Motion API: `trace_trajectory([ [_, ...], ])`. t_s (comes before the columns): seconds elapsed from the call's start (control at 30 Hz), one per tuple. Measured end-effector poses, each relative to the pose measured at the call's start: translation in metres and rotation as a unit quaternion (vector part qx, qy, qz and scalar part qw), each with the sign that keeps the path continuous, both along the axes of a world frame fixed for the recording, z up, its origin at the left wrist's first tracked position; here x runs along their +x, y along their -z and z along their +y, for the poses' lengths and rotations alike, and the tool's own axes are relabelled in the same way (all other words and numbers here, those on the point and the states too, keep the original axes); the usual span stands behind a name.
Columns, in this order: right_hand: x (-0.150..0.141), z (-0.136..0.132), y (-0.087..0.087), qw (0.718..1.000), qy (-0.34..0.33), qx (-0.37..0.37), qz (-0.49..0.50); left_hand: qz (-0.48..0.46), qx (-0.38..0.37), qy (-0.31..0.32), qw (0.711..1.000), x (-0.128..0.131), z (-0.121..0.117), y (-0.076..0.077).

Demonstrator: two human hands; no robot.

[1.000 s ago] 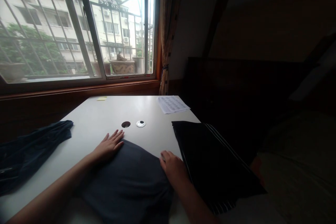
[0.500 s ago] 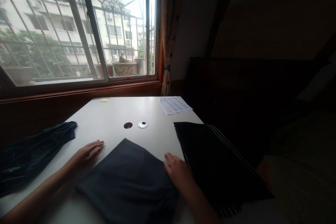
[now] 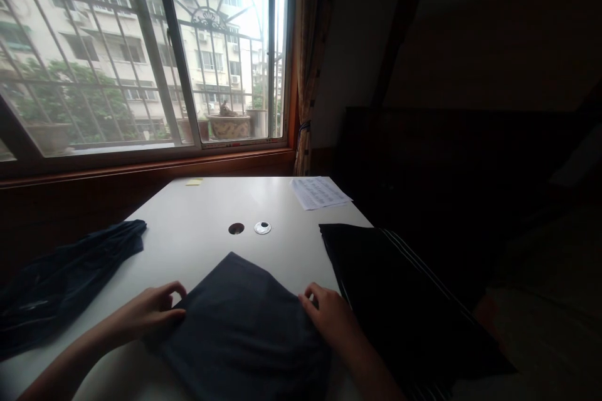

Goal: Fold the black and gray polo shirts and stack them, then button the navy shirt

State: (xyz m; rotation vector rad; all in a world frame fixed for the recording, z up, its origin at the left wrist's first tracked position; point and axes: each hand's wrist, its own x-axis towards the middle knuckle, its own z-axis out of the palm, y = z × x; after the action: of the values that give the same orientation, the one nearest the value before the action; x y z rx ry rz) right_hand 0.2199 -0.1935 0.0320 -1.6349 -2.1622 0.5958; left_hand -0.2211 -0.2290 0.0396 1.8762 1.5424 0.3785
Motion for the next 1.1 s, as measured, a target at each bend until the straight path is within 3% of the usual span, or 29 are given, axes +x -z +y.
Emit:
trace_trajectory([
  [0.2,0.002,0.001,0.001,1.0,0.015,-0.016,0.005,-0.158,-0.125,0.004,0.98,-0.013,-0.013,-0.001],
  [0.3,0.002,0.001,0.002,1.0,0.016,-0.018,0.003,-0.202,-0.153,-0.004,0.967,-0.021,-0.016,-0.002],
  [0.47,0.001,0.0,-0.001,1.0,0.012,-0.02,0.012,-0.201,-0.101,-0.028,0.974,-0.027,-0.011,0.002],
  [0.77,-0.007,-0.01,-0.009,0.991,-0.087,-0.064,0.075,-0.093,0.088,-0.081,0.988,-0.035,0.009,0.012],
  [0.9,-0.008,-0.016,-0.015,0.984,-0.101,-0.086,0.119,-0.098,0.097,-0.104,0.985,-0.031,0.01,0.012],
  [1.1,-0.008,-0.018,-0.018,0.978,-0.118,-0.102,0.138,-0.139,0.055,-0.115,0.982,-0.028,0.008,0.012],
])
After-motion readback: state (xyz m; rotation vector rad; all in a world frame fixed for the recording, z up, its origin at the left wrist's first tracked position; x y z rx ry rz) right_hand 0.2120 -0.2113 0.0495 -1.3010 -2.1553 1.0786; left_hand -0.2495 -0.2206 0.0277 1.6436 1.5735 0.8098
